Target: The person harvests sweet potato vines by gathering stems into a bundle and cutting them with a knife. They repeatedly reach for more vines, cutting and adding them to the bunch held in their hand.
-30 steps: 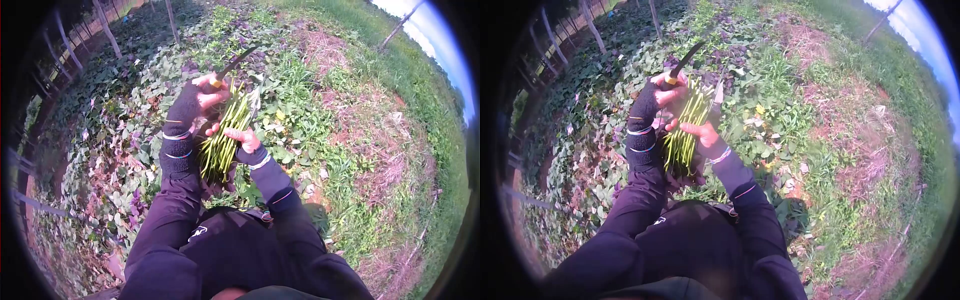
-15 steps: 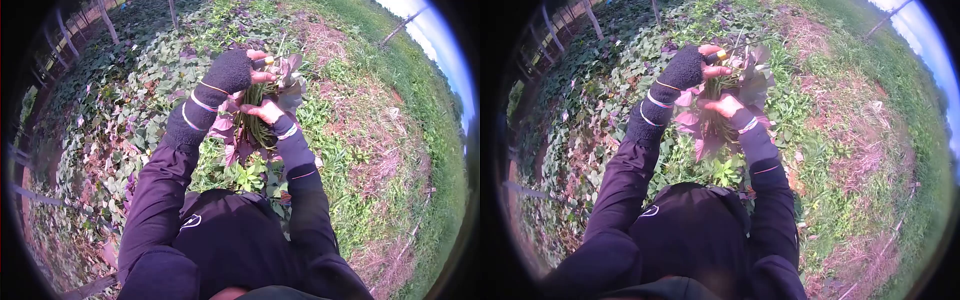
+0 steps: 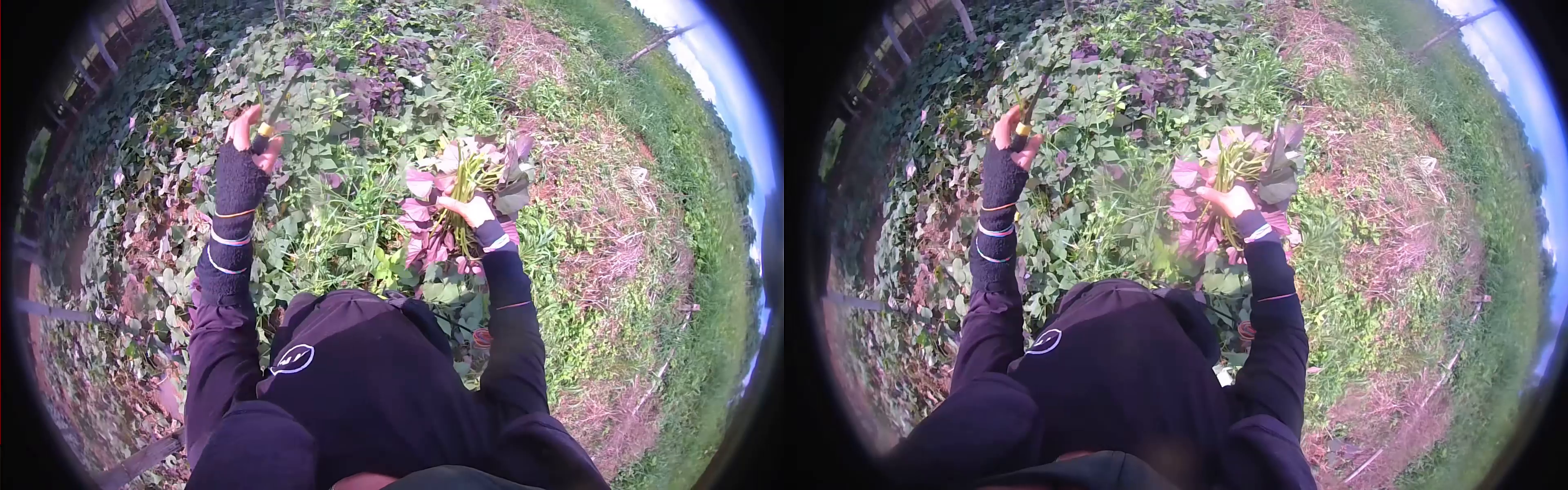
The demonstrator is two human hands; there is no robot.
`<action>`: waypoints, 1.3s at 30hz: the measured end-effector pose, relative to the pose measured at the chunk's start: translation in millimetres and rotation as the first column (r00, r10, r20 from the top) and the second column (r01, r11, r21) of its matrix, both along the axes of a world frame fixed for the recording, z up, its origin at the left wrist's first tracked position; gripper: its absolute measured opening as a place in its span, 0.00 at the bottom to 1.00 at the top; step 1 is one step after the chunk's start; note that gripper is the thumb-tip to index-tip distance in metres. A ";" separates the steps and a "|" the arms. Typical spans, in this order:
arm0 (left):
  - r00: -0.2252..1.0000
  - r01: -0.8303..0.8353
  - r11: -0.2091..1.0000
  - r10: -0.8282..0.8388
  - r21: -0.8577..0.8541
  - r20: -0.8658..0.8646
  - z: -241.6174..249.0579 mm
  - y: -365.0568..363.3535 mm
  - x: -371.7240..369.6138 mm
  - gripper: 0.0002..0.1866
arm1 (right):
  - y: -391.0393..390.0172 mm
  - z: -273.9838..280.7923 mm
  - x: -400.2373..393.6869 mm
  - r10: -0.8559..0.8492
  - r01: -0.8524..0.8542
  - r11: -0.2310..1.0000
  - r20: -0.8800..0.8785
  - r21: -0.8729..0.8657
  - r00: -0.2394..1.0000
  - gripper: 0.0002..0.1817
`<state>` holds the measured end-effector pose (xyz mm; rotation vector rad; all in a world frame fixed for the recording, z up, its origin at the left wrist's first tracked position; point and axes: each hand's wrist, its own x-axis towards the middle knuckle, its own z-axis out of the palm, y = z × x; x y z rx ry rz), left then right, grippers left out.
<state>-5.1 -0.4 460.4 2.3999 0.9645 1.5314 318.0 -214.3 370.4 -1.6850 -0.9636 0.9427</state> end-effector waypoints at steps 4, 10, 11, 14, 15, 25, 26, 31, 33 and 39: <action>0.674 0.254 0.676 -0.637 -0.692 -0.375 -71.5 -106.5 -50.7 0.10 | -32.0 2.3 0.5 -0.104 0.123 0.985 0.154 -0.123 0.983 0.15; 0.699 0.225 0.315 -0.711 -0.922 -0.072 -107.6 -147.5 -46.0 0.13 | -59.8 -57.7 9.5 -0.287 0.287 0.958 -0.031 -0.008 0.957 0.16; 0.686 0.191 0.358 -0.715 -0.914 -0.137 -114.9 -146.2 -41.7 0.16 | -64.0 -66.5 14.8 -0.303 0.306 0.949 0.043 -0.078 0.952 0.16; 0.578 0.219 0.335 -0.801 -0.916 -0.154 -138.3 -140.0 -24.2 0.18 | -73.2 -57.7 -0.6 -0.369 0.366 0.929 -0.100 -0.053 0.924 0.15; 0.528 0.272 0.257 -0.846 -0.927 -0.079 -147.5 -136.2 -16.4 0.16 | -77.0 -63.5 -0.5 -0.367 0.373 0.928 -0.165 0.004 0.915 0.16; 0.271 0.402 0.124 -0.962 -0.907 -0.011 -125.2 -151.5 44.9 0.12 | -167.8 -80.3 27.6 -0.642 0.642 0.761 0.038 -0.089 0.766 0.20; 0.216 0.468 0.058 -0.975 -0.882 0.051 -113.4 -156.2 50.6 0.11 | -181.2 -86.5 32.8 -0.661 0.660 0.741 0.037 -0.124 0.749 0.23; -0.016 0.517 -0.122 -0.991 -0.847 0.133 -120.7 -181.1 79.6 0.10 | -212.2 -37.0 -5.3 -0.733 0.730 0.681 -0.048 -0.061 0.679 0.19; -0.153 0.444 -0.319 -0.948 -0.837 0.280 -117.2 -188.4 87.0 0.09 | -225.9 -34.5 -10.2 -0.744 0.739 0.667 -0.033 -0.097 0.667 0.19; -0.230 0.629 -0.090 -0.970 -0.772 -0.074 -117.6 -191.2 103.3 0.10 | -249.6 -35.4 -25.7 -0.749 0.738 0.659 -0.035 -0.143 0.662 0.17</action>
